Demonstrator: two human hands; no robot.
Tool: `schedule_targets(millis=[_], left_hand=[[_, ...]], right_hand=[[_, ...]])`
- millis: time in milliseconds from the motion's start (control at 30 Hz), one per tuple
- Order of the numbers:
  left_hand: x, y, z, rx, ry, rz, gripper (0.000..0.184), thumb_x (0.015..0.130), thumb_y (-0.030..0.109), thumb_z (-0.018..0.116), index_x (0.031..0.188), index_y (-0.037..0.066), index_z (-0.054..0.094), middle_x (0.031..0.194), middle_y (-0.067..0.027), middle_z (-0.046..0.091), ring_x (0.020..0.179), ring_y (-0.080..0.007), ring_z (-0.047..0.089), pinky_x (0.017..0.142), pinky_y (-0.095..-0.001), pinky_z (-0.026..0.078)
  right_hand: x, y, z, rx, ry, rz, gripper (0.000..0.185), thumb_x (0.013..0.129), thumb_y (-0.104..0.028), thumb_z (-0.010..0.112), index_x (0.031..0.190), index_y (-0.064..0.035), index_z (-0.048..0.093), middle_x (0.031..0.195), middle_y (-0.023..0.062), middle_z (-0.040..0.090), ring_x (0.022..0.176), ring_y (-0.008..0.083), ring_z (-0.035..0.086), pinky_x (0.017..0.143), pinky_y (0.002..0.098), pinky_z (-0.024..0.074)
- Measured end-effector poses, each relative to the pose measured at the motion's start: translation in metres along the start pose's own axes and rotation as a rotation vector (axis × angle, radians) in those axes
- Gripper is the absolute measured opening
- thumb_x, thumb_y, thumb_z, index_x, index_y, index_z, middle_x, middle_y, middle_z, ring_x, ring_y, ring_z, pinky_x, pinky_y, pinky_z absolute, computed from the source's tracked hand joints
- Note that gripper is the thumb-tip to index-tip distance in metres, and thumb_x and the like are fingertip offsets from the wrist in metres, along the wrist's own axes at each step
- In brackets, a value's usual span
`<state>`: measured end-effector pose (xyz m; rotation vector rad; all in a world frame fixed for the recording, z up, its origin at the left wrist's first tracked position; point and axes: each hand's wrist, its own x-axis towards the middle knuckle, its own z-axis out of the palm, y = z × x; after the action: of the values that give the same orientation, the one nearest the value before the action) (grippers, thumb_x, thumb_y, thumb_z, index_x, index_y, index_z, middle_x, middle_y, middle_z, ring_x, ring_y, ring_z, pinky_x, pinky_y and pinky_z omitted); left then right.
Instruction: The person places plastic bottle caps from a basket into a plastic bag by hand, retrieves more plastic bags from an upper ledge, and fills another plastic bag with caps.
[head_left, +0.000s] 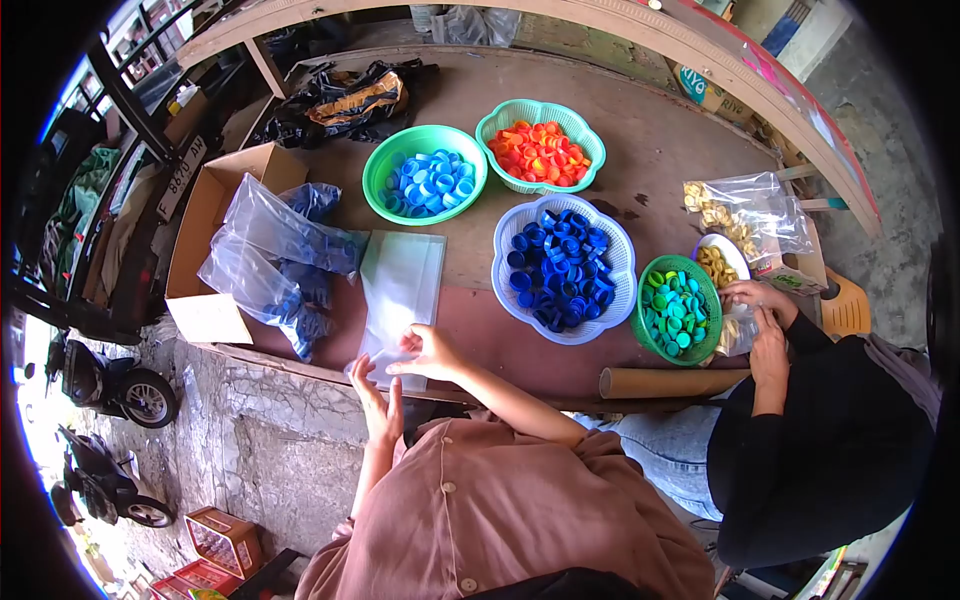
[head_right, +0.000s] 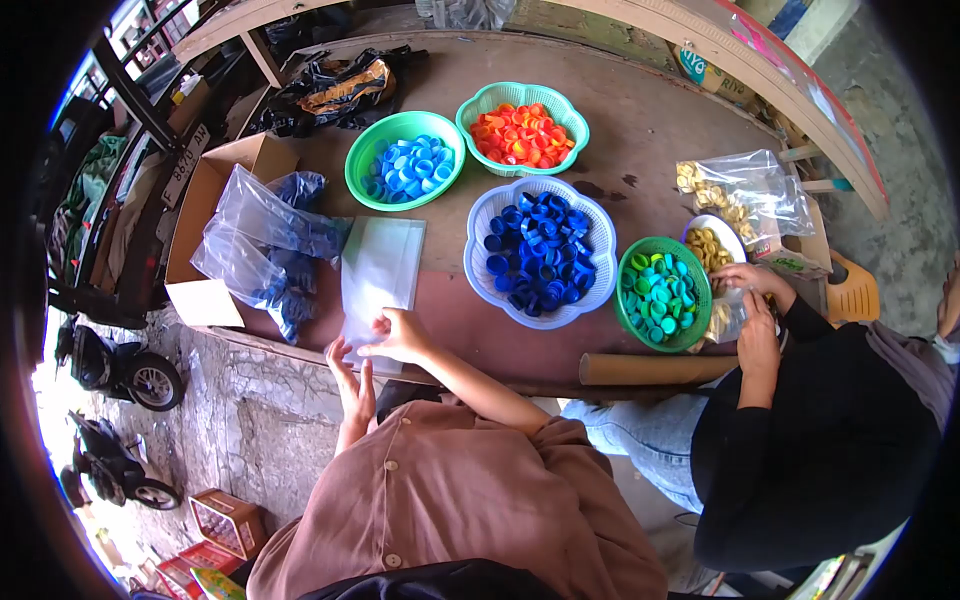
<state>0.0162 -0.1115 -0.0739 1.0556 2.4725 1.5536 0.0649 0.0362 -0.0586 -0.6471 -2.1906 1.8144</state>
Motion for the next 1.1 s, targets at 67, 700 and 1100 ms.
schedule_targets(millis=[67, 700, 1100], left_hand=[[0.0, 0.004, 0.005, 0.022, 0.049, -0.044, 0.059, 0.074, 0.015, 0.062, 0.123, -0.001, 0.034, 0.116, -0.0197, 0.042, 0.111, -0.0327, 0.038, 0.096, -0.0429, 0.029], [0.056, 0.11, -0.016, -0.577, -0.601, -0.224, 0.049, 0.078, 0.009, 0.062, 0.119, 0.004, 0.035, 0.114, -0.0097, 0.042, 0.091, -0.0154, 0.048, 0.078, -0.0273, 0.043], [0.054, 0.12, 0.036, -0.558, -0.596, -0.099, 0.031, 0.083, 0.006, 0.06, 0.108, -0.002, 0.042, 0.095, -0.009, 0.055, 0.092, -0.0135, 0.053, 0.079, -0.026, 0.045]], right_hand=[[0.001, 0.014, 0.004, 0.125, -0.048, -0.011, 0.019, 0.073, -0.007, 0.07, 0.086, 0.0007, 0.059, 0.083, 0.0057, 0.062, 0.079, 0.0114, 0.058, 0.072, 0.0247, 0.0496], [-0.064, -0.089, -0.079, -0.1, 0.42, -0.722, 0.013, 0.068, 0.004, 0.066, 0.077, -0.0012, 0.058, 0.086, 0.0124, 0.063, 0.075, 0.0253, 0.062, 0.065, 0.0318, 0.0482], [-0.075, -0.042, -0.092, 0.007, 0.457, -0.329, 0.026, 0.062, -0.001, 0.072, 0.06, -0.0041, 0.046, 0.057, 0.0025, 0.051, 0.055, 0.0078, 0.048, 0.049, 0.0241, 0.0371]])
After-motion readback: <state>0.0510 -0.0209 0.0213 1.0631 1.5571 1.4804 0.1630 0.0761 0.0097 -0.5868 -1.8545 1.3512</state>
